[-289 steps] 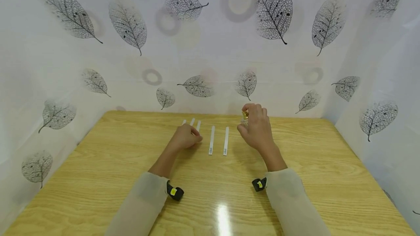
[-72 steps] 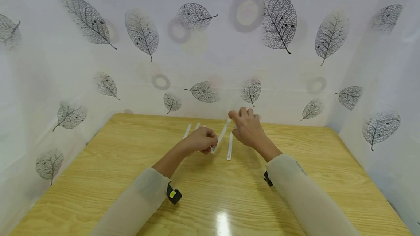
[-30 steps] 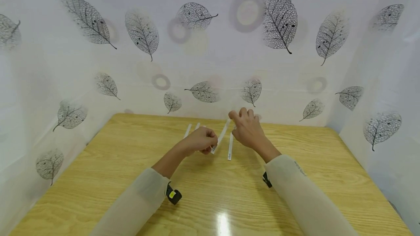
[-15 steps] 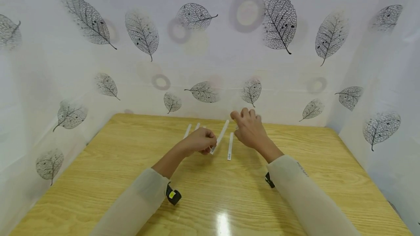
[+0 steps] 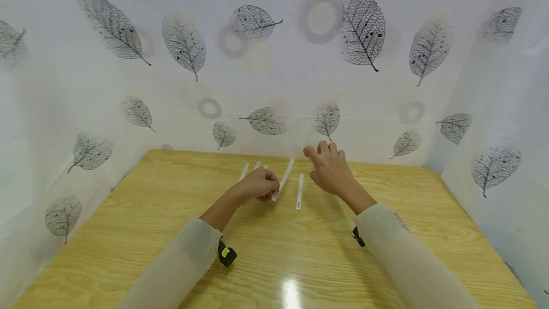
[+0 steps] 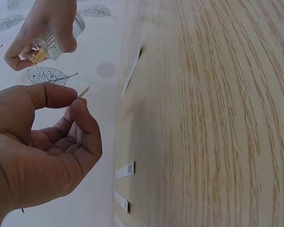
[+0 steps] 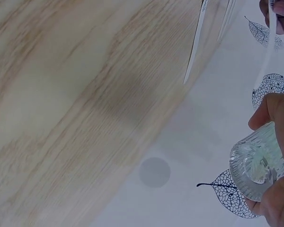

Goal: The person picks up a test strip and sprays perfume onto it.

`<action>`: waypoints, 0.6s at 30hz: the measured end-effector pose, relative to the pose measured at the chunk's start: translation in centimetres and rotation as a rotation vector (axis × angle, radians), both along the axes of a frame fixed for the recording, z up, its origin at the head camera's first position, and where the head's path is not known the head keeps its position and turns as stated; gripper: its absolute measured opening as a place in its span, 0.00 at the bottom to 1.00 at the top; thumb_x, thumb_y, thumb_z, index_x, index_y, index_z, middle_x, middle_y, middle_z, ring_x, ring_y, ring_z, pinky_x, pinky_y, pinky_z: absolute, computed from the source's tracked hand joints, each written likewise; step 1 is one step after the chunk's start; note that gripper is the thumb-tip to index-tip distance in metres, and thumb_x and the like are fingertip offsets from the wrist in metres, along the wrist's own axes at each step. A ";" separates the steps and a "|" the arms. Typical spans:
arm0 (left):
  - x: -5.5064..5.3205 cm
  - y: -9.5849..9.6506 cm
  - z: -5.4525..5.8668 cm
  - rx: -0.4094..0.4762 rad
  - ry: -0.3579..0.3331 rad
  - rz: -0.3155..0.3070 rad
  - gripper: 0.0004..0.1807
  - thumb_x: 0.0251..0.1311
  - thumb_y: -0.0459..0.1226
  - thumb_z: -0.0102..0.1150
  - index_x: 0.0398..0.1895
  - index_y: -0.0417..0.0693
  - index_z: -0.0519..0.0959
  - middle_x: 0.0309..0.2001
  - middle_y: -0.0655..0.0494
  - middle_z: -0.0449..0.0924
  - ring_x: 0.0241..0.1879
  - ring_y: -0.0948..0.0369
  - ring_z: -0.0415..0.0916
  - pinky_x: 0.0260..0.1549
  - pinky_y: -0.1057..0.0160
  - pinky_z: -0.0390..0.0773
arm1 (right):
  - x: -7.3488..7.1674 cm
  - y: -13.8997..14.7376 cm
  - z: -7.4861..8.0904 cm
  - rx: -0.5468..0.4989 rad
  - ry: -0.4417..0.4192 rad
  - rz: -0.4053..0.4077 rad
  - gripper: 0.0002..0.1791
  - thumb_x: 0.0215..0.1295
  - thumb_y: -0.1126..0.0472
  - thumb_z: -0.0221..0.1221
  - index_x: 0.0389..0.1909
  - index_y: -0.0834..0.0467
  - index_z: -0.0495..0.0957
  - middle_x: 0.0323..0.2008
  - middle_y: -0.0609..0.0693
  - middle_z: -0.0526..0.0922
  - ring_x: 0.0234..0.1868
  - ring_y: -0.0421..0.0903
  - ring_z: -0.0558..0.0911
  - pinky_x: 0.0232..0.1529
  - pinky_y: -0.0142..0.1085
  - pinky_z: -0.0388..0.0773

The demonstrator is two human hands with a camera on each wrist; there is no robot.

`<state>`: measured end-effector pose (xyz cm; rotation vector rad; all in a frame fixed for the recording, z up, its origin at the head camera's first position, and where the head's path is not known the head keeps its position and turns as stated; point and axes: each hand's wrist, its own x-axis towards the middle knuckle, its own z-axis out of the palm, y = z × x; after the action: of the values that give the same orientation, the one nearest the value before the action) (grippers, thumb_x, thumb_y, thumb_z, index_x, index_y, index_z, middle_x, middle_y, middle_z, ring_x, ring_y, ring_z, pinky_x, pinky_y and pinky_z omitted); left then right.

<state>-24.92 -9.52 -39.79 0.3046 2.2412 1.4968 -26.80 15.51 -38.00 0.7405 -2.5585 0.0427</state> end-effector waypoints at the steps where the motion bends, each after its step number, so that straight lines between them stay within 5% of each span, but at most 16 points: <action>1: -0.1 0.0 -0.1 -0.003 0.001 0.002 0.04 0.68 0.31 0.55 0.36 0.39 0.79 0.33 0.50 0.76 0.27 0.59 0.72 0.32 0.58 0.83 | 0.0 0.0 0.0 0.005 0.002 0.001 0.26 0.60 0.63 0.65 0.58 0.50 0.68 0.42 0.58 0.70 0.35 0.55 0.66 0.28 0.43 0.61; 18: -1.9 -0.3 -1.3 -0.137 -0.006 0.093 0.08 0.67 0.30 0.62 0.46 0.35 0.83 0.36 0.46 0.83 0.27 0.59 0.80 0.27 0.65 0.83 | 0.9 0.5 0.3 0.066 0.021 0.019 0.27 0.58 0.62 0.69 0.56 0.49 0.69 0.41 0.57 0.70 0.34 0.54 0.66 0.27 0.42 0.61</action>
<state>-26.83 -9.77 -41.12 0.1555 2.3677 1.3787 -25.93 15.99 -37.68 0.7864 -2.5438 -0.0437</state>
